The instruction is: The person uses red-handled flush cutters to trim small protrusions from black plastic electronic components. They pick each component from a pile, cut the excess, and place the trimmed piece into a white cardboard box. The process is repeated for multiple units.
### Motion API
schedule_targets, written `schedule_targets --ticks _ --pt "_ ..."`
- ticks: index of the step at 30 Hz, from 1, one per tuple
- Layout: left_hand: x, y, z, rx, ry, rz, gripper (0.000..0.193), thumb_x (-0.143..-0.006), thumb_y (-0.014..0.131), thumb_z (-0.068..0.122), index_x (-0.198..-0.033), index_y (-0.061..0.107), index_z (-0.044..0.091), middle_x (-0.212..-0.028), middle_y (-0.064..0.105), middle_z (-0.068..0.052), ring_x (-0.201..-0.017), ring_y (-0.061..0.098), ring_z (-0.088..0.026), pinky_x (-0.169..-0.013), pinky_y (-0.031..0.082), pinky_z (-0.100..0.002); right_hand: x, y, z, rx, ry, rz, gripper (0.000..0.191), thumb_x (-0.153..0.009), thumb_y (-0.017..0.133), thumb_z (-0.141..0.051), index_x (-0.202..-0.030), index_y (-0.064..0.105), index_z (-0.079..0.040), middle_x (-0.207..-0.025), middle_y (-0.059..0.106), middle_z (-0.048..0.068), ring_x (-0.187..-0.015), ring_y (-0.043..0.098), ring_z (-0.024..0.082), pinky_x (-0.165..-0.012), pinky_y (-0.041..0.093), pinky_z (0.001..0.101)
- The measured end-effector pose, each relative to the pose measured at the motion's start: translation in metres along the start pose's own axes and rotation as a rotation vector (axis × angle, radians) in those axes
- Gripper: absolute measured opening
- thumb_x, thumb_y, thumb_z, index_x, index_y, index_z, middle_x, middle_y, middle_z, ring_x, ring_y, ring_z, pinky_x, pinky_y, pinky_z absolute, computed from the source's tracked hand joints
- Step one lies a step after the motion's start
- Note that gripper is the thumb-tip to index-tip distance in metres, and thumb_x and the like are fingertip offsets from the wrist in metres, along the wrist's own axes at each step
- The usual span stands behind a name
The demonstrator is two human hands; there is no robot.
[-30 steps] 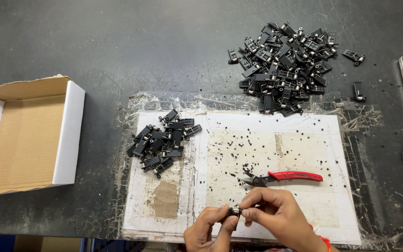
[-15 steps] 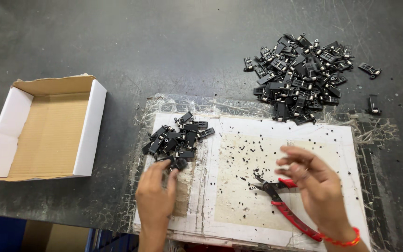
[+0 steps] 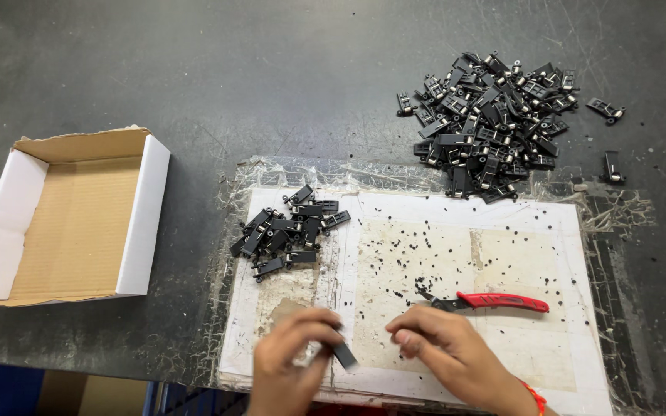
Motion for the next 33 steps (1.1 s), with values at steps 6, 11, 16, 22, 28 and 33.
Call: schedule_targets --ticks 6,11,16,22,28,33 --pt "0.015 0.034 0.01 0.452 -0.113 -0.236 0.024 -0.069 0.083 -0.012 -0.084 0.08 0.006 -0.096 0.063 -0.007 -0.09 0.069 -0.018 -0.077 0.056 -0.031 0.013 0.025 -0.012 -0.29 0.122 -0.454 0.027 -0.106 0.055 -0.023 -0.099 0.066 0.001 -0.076 0.061 0.004 -0.071 0.058 0.011 -0.066 0.049 0.0268" --pt "0.02 0.048 0.007 0.675 -0.215 -0.511 0.029 -0.078 0.07 -0.013 -0.097 0.08 0.006 -0.103 0.066 -0.007 -0.102 0.069 -0.018 -0.092 0.055 -0.032 0.024 0.026 -0.006 -0.282 0.196 -0.462 0.032 -0.107 0.056 -0.025 -0.09 0.06 0.001 -0.072 0.06 0.003 -0.067 0.058 0.011 -0.061 0.045 0.0264" --pt "0.018 0.047 0.001 0.49 -0.126 -0.326 0.031 -0.073 0.068 -0.012 -0.095 0.081 0.006 -0.099 0.068 -0.008 -0.096 0.069 -0.017 -0.085 0.055 -0.03 0.022 0.021 -0.004 -0.277 0.178 -0.34 0.023 -0.101 0.058 -0.023 -0.096 0.065 -0.002 -0.076 0.067 0.004 -0.07 0.062 0.012 -0.066 0.051 0.0271" --pt "0.034 0.066 -0.025 0.652 -0.648 -0.209 0.031 -0.094 0.056 0.011 -0.122 0.069 0.008 -0.083 0.059 -0.003 -0.074 0.057 -0.009 -0.066 0.05 -0.027 0.025 0.014 -0.021 0.312 -0.252 0.013 0.014 -0.095 0.07 -0.018 -0.097 0.067 -0.004 -0.081 0.071 0.01 -0.075 0.07 0.024 -0.068 0.054 0.0341" --pt "0.03 0.065 -0.021 0.213 -0.614 0.033 0.027 -0.104 0.05 0.022 -0.105 0.073 0.009 -0.054 0.051 0.002 -0.044 0.042 -0.009 -0.042 0.034 -0.026 0.032 0.022 -0.003 0.341 -0.335 0.12 0.012 -0.096 0.066 -0.013 -0.099 0.065 -0.002 -0.08 0.067 0.012 -0.073 0.066 0.025 -0.065 0.052 0.0358" --pt "0.02 0.018 -0.028 0.371 -0.412 0.348 0.024 -0.106 0.043 0.017 -0.101 0.065 0.009 -0.067 0.055 0.001 -0.051 0.045 -0.009 -0.04 0.04 -0.025 0.038 -0.001 0.052 -0.345 0.14 0.166 0.019 -0.098 0.063 -0.013 -0.093 0.07 0.004 -0.066 0.061 0.008 -0.061 0.058 0.016 -0.056 0.05 0.0316"
Point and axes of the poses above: each hand's wrist, its own x-axis away from the middle knuckle, its own y-axis out of the palm, z = x × y, the point moved 6 cm from there along -x, towards the middle knuckle
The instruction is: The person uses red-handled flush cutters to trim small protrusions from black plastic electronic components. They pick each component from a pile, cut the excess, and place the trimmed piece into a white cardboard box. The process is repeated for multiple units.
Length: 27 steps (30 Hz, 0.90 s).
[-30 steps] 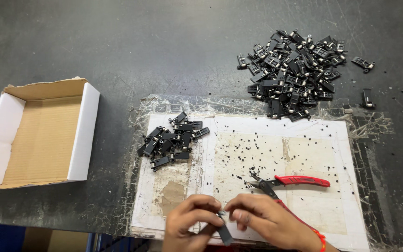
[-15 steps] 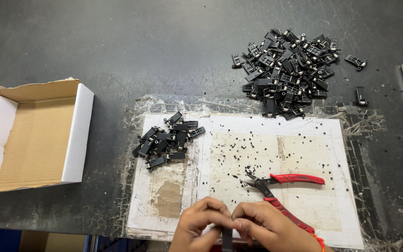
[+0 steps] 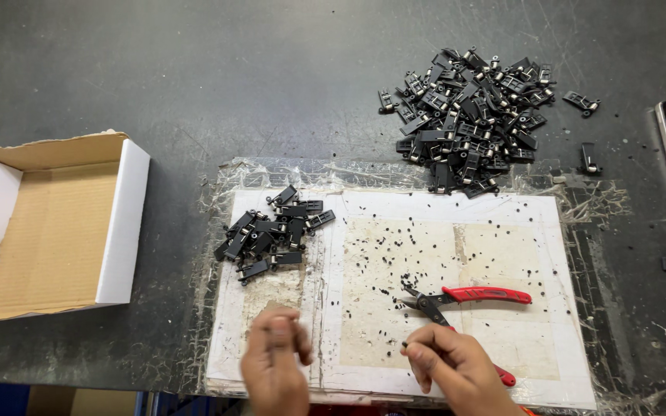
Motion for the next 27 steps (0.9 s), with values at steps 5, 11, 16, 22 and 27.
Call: schedule_targets --ticks 5,11,16,22,27 --pt "0.035 0.049 0.013 -0.193 0.367 -0.279 0.021 -0.098 0.065 0.004 -0.116 0.075 0.003 -0.093 0.062 -0.004 -0.083 0.062 -0.011 -0.071 0.05 -0.024 -0.007 0.008 0.012 -0.189 0.064 0.018 0.025 -0.098 0.059 -0.013 -0.104 0.074 0.006 -0.073 0.067 0.008 -0.064 0.061 0.015 -0.061 0.052 0.0297" --pt "0.032 0.063 0.017 -0.172 0.183 -0.25 0.016 -0.082 0.078 0.0 -0.098 0.08 0.002 -0.099 0.073 -0.01 -0.062 0.064 -0.014 -0.05 0.046 -0.024 0.003 0.017 -0.01 0.115 -0.009 -0.116 0.028 -0.094 0.057 -0.009 -0.117 0.072 0.0 -0.089 0.073 0.007 -0.077 0.067 0.015 -0.07 0.055 0.0302" --pt "0.037 0.067 0.036 -0.3 0.357 -0.251 0.012 -0.093 0.07 0.003 -0.105 0.073 0.002 -0.103 0.076 -0.012 -0.08 0.077 -0.016 -0.067 0.061 -0.027 0.013 0.022 -0.036 0.492 -0.294 -0.246 0.026 -0.095 0.061 -0.005 -0.12 0.064 0.001 -0.1 0.072 0.009 -0.088 0.071 0.019 -0.079 0.057 0.0317" --pt "0.024 0.054 0.028 -0.273 0.202 -0.168 0.013 -0.094 0.068 0.009 -0.102 0.077 0.004 -0.09 0.079 -0.007 -0.079 0.077 -0.013 -0.065 0.062 -0.026 0.032 0.006 -0.107 0.656 -0.744 -0.017 0.027 -0.092 0.073 -0.012 -0.119 0.07 -0.008 -0.106 0.072 0.007 -0.099 0.069 0.02 -0.083 0.058 0.0324" --pt "0.016 0.051 0.021 -0.251 0.006 -0.065 0.013 -0.091 0.071 0.011 -0.098 0.078 0.003 -0.079 0.076 -0.004 -0.065 0.063 -0.009 -0.058 0.05 -0.022 0.084 -0.036 -0.148 0.812 -1.407 0.124 0.038 -0.088 0.076 -0.019 -0.123 0.067 -0.009 -0.112 0.068 0.009 -0.105 0.065 0.023 -0.087 0.054 0.0352"
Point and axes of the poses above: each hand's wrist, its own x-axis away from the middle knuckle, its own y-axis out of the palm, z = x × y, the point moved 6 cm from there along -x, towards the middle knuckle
